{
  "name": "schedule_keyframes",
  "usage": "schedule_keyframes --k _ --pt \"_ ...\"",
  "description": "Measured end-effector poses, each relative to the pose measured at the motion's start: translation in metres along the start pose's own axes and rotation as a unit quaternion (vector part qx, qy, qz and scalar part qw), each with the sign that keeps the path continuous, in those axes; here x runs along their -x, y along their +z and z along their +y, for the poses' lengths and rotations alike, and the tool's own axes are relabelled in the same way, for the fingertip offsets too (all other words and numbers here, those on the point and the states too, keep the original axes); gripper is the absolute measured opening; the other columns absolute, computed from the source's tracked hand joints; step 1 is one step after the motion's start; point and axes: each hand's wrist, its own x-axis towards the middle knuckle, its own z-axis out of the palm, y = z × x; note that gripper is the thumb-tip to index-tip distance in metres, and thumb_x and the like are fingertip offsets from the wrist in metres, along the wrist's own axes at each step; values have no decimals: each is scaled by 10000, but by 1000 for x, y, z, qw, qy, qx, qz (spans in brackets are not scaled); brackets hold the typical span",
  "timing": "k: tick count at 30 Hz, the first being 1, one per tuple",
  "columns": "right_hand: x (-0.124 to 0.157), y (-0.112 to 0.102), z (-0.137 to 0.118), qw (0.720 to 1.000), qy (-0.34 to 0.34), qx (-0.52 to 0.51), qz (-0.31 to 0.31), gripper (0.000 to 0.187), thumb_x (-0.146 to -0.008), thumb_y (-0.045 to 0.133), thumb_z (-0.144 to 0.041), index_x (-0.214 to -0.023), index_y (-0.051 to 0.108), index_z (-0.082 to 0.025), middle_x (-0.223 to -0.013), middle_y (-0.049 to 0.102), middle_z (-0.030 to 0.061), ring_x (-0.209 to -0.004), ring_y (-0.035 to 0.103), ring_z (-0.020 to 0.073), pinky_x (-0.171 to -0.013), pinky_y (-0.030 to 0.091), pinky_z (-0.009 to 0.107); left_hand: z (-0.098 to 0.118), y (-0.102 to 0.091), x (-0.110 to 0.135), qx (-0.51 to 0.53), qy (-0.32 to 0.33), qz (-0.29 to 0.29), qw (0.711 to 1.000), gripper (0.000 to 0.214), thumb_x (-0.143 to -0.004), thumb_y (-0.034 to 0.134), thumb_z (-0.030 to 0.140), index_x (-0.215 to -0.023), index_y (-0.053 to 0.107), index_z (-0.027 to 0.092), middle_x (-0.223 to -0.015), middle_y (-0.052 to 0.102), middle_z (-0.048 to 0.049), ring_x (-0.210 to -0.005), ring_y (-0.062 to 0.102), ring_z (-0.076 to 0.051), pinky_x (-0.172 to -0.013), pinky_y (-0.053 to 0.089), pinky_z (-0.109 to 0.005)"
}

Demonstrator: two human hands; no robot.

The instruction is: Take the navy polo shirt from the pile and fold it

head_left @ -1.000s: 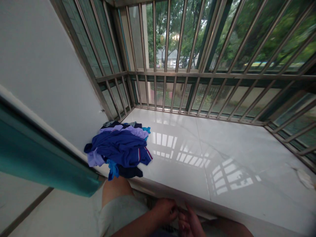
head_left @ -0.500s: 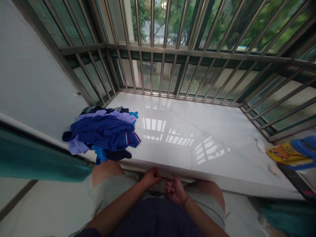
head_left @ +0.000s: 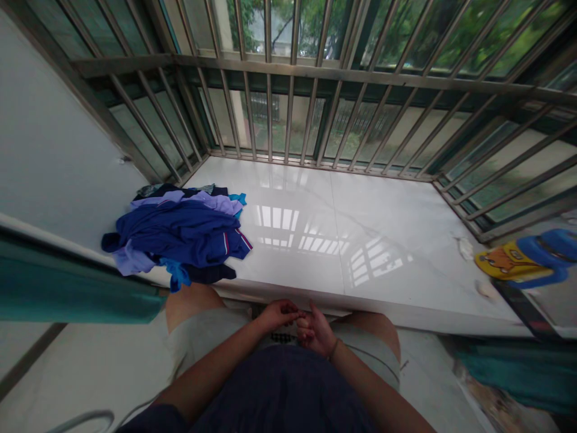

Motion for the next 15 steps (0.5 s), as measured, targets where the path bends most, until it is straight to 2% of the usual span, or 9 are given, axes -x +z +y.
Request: schedule_keyframes --k 5,9,11,15 --pt "1 5 1 999 11 30 -1 627 -1123 357 -723 -922 620 -190 -530 279 -136 -420 102 68 -514 393 212 -2 1 -2 1 -3 -2 1000 776 -603 847 869 -937 722 179 -829 740 -34 -739 651 -189 -686 509 -321" --pt "3 9 3 998 14 64 -1 579 -1093 460 -728 -905 616 -202 -518 288 -141 -410 94 63 -510 383 202 -3 2 -1 -9 -5 9 1000 761 -583 873 845 -914 739 172 -834 760 -52 -765 682 -209 -710 527 -332" --pt "2 10 4 996 16 82 18 556 -1081 494 -722 -903 616 -210 -506 284 -142 -401 104 63 -506 376 199 -3 2 0 -17 -6 15 1000 734 -596 885 818 -912 760 168 -857 780 -69 -803 705 -229 -734 542 -342" --pt "-2 7 5 992 23 104 74 579 -1094 444 -725 -876 605 -214 -485 268 -138 -378 123 67 -463 319 201 -3 0 2 -47 -3 13 999 649 -670 883 736 -944 802 153 -870 803 -76 -826 727 -237 -744 534 -335"
